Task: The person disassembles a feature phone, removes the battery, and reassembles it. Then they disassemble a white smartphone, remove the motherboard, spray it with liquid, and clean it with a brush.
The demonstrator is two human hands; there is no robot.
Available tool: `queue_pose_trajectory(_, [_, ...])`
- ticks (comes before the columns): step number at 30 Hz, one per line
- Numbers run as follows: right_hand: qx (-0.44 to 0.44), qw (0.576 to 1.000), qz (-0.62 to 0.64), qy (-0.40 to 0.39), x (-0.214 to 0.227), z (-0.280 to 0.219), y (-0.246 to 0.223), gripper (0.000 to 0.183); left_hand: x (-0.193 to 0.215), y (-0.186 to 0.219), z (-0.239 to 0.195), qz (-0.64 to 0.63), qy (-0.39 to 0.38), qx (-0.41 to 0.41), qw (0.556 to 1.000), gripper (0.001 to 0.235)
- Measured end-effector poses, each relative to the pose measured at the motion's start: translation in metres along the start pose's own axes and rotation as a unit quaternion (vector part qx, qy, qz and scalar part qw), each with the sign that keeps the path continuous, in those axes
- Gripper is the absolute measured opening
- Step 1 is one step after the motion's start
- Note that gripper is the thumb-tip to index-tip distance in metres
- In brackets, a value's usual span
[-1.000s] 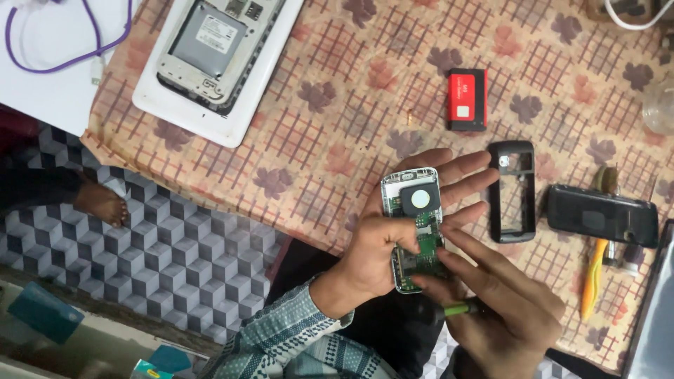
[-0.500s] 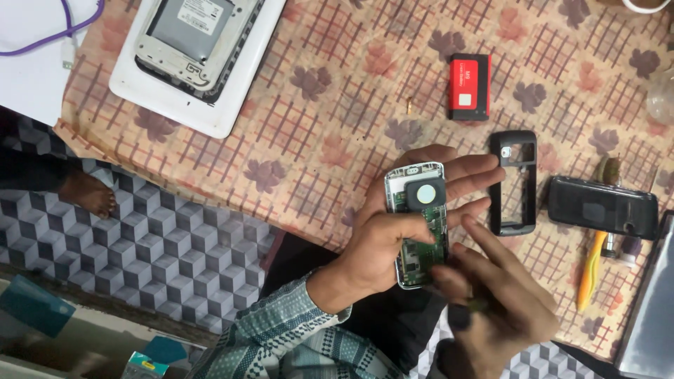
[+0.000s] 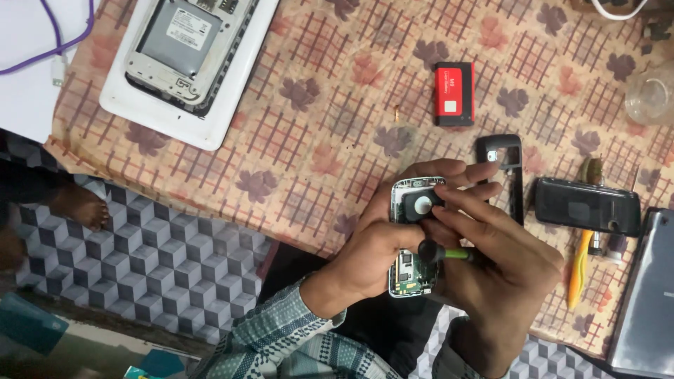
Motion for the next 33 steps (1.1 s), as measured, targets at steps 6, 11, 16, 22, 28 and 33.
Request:
queue_pose_trajectory(6, [-0.022,0.998,0.051,0.027,0.008,-0.002,0.011,0.039,0.002,0.002,0.001,-0.021,0.011,-0.011,1.000,0.082])
queue_pose_trajectory(11, [-0.076,0.981,-0.098,0.147,0.032,0.002,0.024,0.031,0.004,0.004,-0.001,-0.071,0.030,-0.028,0.997,0.080])
queue_pose_trajectory(16, [-0.006,0.960,-0.263,0.095,0.024,0.008,0.029,0.049,0.002,0.009,-0.003,-0.108,0.030,-0.082,0.990,0.061])
queue_pose_trajectory(22, [-0.098,0.964,-0.224,0.102,0.027,-0.001,0.045,0.046,0.005,0.010,-0.007,-0.085,0.073,-0.128,0.985,0.061])
queue_pose_trajectory(28, [0.130,0.975,-0.176,0.029,0.022,-0.015,-0.027,0.030,0.006,0.015,-0.008,-0.061,0.088,-0.158,0.982,0.063])
queue_pose_trajectory(33, [-0.017,0.995,-0.100,0.005,-0.005,-0.024,-0.027,0.048,0.004,0.015,-0.005,-0.087,0.093,-0.145,0.981,0.060])
Point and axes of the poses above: each hand's wrist, its own z-axis towards the middle knuckle, its own x-axis out of the back of the hand, y = z × x, the point moved 6 cm from there along z, towards the middle knuckle, and after that the axes turned 2 degrees about -z, right-handed, at the moved point
